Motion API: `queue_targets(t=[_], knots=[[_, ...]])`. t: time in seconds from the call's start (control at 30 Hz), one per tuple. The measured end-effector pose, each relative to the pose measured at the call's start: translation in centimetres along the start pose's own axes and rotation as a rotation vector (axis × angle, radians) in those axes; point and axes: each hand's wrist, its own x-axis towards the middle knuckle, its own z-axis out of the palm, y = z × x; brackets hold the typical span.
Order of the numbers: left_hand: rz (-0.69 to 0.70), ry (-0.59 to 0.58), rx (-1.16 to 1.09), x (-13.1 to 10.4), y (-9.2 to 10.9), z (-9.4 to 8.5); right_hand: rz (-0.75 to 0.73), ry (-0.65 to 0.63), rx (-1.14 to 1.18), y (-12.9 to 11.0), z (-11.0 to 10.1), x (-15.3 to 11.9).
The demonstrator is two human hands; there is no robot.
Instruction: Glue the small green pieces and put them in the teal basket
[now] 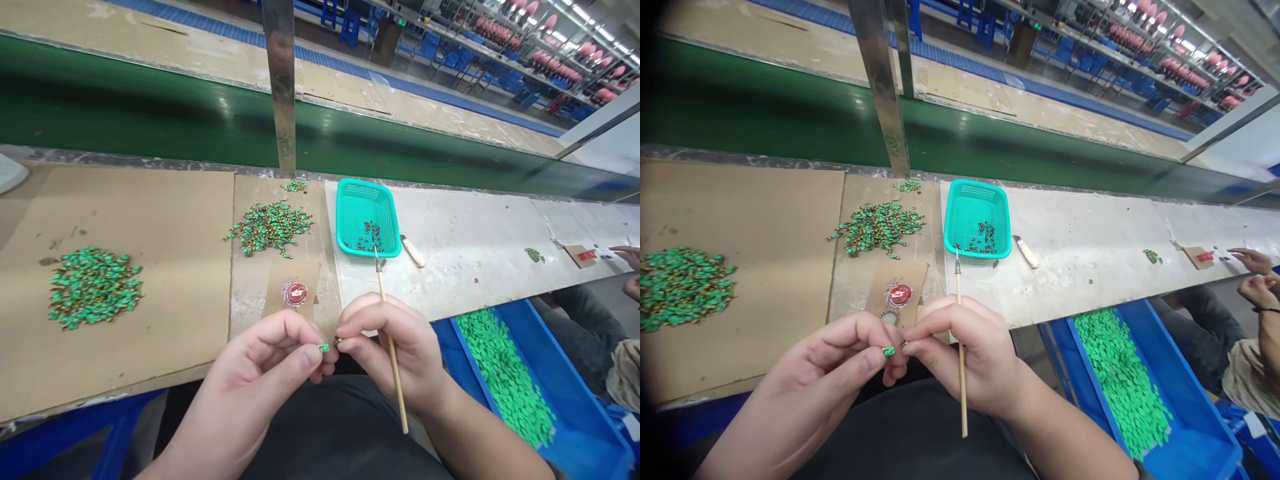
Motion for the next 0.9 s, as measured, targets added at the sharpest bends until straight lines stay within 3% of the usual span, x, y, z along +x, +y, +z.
queue_targets(t=[0.37,0.63,0.9], knots=[[0.004,0.029,-0.002,-0.2,-0.19,0.07,-0.078,-0.047,-0.047,-0.19,0.57,0.05],[0.076,0.118,0.114,-0.56,0.57,0.54,-0.14,-0.088,-0.214,-0.75,0.31,-0.05],[0.062,0.077,0.121,-0.71,0.38,-0.02,-0.173,-0.117,-0.158,-0.38,0.49,0.14]])
